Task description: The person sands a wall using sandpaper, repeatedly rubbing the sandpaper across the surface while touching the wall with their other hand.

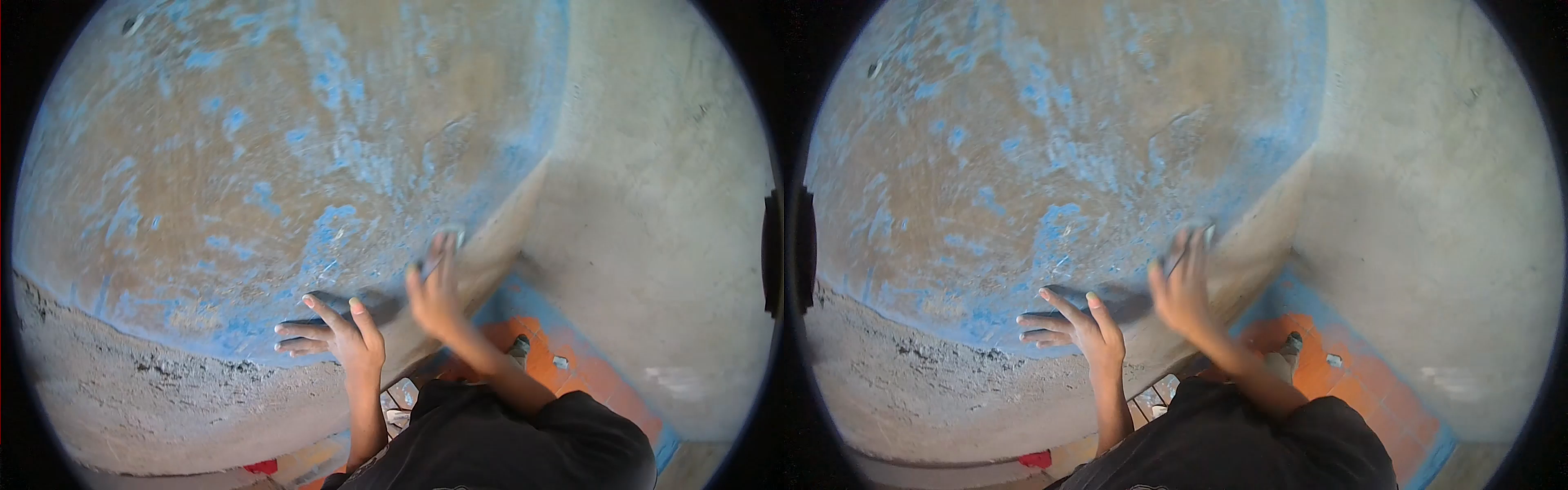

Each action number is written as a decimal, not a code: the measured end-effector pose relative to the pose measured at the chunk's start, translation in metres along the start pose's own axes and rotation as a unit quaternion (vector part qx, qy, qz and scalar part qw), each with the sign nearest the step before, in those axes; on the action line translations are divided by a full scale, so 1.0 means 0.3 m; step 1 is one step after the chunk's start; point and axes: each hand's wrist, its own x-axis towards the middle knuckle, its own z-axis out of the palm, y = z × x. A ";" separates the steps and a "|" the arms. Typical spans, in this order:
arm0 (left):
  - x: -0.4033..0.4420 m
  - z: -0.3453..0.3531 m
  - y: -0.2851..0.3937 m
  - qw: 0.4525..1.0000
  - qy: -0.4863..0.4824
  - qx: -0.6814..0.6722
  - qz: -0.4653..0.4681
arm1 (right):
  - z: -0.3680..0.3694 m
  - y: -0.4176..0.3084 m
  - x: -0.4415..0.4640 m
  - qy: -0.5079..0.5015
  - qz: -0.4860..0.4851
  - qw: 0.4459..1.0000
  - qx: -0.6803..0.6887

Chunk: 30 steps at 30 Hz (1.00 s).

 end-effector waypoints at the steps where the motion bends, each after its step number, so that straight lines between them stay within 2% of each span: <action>1: -0.003 0.001 0.002 1.000 -0.003 0.001 0.000 | -0.049 0.025 0.079 0.025 0.042 0.998 0.040; 4: 0.008 0.003 0.002 1.000 0.009 -0.018 0.012 | -0.110 0.030 0.175 0.068 0.114 0.984 0.121; 6: 0.013 0.005 0.002 1.000 0.011 -0.027 0.002 | 0.038 -0.011 0.064 0.057 0.109 0.986 0.114; 8: 0.009 0.001 0.013 0.999 0.004 -0.035 -0.005 | 0.156 -0.049 -0.155 -0.028 -0.018 0.996 0.088; 11: 0.018 -0.036 0.039 0.998 -0.015 -0.052 -0.010 | 0.079 -0.078 -0.144 -0.047 -0.075 0.995 0.055; 12: 0.017 -0.047 0.044 0.998 -0.021 -0.060 -0.012 | 0.018 -0.052 -0.072 -0.019 -0.069 0.997 0.026; 15: 0.018 -0.055 0.061 0.997 -0.027 -0.074 -0.015 | -0.131 0.077 0.190 0.073 -0.025 0.995 0.069; 17: 0.018 -0.053 0.081 0.996 -0.029 -0.080 -0.018 | -0.166 0.069 0.233 0.096 0.006 0.991 0.098; 20: 0.022 -0.033 0.145 0.994 -0.031 -0.099 -0.020 | -0.061 0.014 0.138 0.067 0.032 0.992 0.098; 22: 0.037 -0.011 0.200 0.994 -0.026 -0.106 -0.018 | 0.013 -0.014 -0.028 0.020 -0.084 0.994 0.073; 25: 0.043 0.029 0.247 0.996 -0.031 -0.085 0.008 | -0.072 0.094 0.097 0.014 -0.129 0.991 -0.012; 27: 0.039 0.054 0.281 0.997 -0.036 -0.070 0.015 | -0.170 0.224 0.287 0.055 -0.094 0.993 -0.054; 29: 0.042 0.093 0.330 0.997 -0.030 -0.069 0.011 | -0.291 0.250 0.477 0.154 -0.019 0.986 0.057; 30: 0.039 0.116 0.358 0.997 -0.022 -0.076 0.003 | -0.311 0.257 0.493 0.135 -0.073 0.988 0.028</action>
